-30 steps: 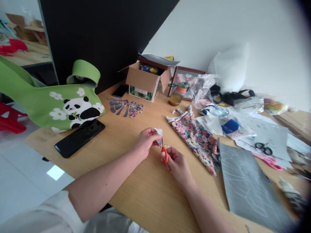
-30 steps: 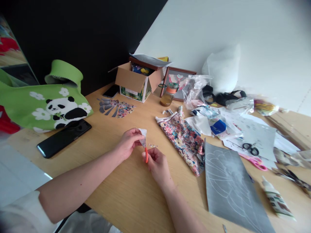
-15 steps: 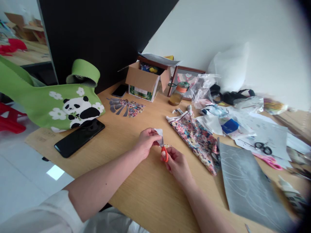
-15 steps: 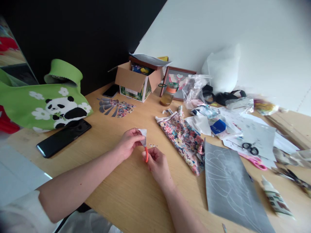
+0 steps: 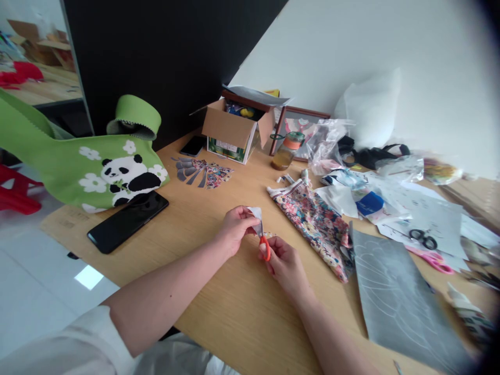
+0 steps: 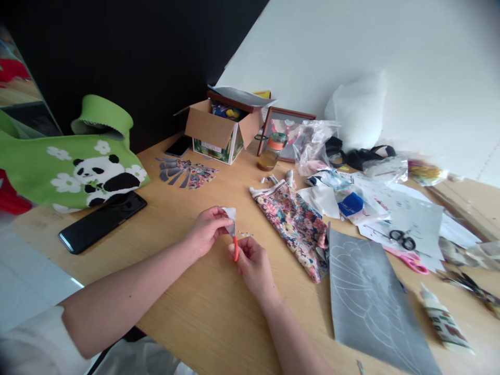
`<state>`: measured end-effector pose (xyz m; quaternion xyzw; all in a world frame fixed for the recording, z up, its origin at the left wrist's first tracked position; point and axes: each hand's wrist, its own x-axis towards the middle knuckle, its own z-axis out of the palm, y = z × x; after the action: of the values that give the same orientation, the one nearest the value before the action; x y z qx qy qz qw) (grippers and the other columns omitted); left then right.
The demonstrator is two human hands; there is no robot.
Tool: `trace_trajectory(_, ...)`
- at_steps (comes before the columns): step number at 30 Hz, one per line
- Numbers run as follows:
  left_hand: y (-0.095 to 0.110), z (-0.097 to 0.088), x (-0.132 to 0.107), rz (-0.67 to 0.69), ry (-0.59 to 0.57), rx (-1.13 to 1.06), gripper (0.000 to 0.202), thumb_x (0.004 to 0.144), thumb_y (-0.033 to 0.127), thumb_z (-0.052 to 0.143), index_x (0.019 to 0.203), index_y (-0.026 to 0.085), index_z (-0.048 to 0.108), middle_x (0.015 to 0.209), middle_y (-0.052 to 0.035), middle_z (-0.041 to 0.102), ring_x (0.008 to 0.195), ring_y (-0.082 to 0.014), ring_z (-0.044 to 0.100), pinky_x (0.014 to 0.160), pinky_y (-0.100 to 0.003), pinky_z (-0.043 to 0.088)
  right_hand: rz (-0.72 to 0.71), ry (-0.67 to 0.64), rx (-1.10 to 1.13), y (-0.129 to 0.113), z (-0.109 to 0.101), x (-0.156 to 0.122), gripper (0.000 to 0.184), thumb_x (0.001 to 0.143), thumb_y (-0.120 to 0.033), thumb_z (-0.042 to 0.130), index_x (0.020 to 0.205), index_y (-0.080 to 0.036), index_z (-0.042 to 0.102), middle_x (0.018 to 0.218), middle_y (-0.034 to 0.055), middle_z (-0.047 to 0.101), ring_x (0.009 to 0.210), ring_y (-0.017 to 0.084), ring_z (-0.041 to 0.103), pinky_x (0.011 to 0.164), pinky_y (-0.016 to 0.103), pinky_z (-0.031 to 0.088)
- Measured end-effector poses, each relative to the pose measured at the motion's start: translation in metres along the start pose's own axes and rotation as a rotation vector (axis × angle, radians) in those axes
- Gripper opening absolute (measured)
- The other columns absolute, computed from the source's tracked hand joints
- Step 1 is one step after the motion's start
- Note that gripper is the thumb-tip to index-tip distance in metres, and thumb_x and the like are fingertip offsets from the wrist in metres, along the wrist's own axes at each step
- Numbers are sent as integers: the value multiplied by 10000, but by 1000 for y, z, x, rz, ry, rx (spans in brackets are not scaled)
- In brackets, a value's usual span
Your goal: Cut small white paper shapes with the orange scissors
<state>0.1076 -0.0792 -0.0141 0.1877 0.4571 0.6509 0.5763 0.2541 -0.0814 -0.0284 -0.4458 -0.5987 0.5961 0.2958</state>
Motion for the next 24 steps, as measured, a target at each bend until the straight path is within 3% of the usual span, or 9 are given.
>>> trace_trajectory(24, -1, -1, 0, -4, -16, 36, 235, 592, 85, 687, 786, 150, 570, 684, 16, 610, 606, -106, 577, 599, -248, 493, 0, -7, 1, -1, -1, -1, 568, 673, -722, 716, 724, -179, 556, 579, -25, 542, 413, 56, 340, 360, 202, 232)
